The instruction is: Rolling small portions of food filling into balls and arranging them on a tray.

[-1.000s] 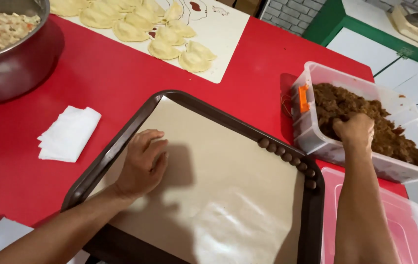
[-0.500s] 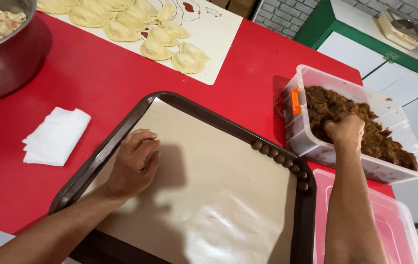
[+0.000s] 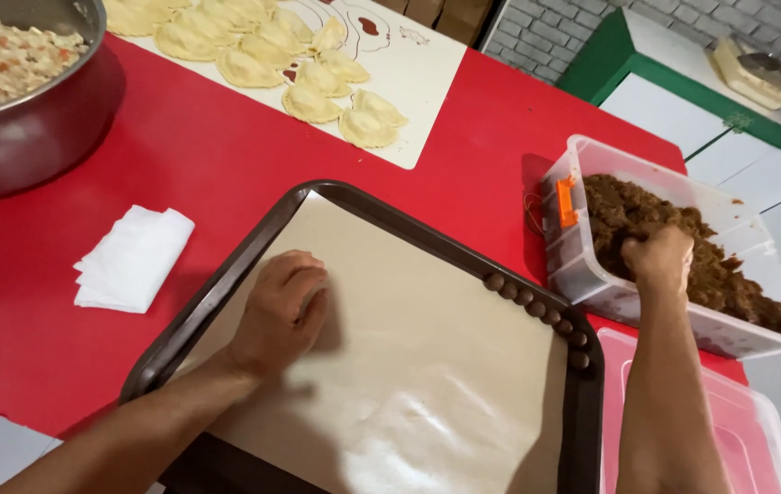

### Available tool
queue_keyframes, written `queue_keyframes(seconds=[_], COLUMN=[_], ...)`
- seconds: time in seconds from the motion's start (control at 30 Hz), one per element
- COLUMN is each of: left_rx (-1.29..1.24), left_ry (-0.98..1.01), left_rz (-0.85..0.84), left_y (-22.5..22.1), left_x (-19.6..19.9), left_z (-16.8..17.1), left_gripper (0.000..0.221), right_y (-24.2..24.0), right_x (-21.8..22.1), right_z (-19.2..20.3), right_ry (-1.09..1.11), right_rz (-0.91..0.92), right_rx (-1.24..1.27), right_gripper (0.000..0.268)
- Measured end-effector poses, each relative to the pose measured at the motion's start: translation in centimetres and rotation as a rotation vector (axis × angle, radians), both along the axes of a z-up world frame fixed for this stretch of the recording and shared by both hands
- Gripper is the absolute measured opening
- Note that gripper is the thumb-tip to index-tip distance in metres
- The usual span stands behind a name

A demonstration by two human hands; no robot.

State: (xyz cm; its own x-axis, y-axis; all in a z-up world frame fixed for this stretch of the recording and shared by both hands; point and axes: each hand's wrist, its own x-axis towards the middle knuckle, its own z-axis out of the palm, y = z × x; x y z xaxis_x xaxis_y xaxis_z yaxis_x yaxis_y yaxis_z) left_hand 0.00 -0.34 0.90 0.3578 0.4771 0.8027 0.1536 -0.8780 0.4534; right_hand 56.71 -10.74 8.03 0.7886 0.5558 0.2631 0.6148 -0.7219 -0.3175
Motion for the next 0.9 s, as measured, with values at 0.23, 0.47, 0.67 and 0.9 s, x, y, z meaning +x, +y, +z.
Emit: queue_keyframes(seconds=[0.23, 0.47, 0.67, 0.9], left_rx=[-0.033, 0.023, 0.064, 0.028], left_ry=[0.029, 0.034, 0.043, 0.042], left_rz=[0.008, 0.028, 0.020, 0.009], left_y=[-0.4, 0.5, 0.9, 0.6], left_x=[0.2, 0.4, 0.3, 0.6], left_z=[-0.7, -1.8, -2.2, -2.1], left_gripper=[0.009, 0.011, 0.012, 0.013], right_y=[-0.5, -0.7, -0.7, -4.1], right_x=[1.1, 4.3, 9.1, 1.3], right_z=[-0.6, -3.2, -5.3, 0.2], right_ry=[0.000, -0.128, -0.135, 0.677], right_rz=[0.083, -0.021, -0.033, 0.222], right_rx=[0.162, -0.004, 0.172, 1.002], right_gripper=[0.023, 0.030, 0.017, 0.010])
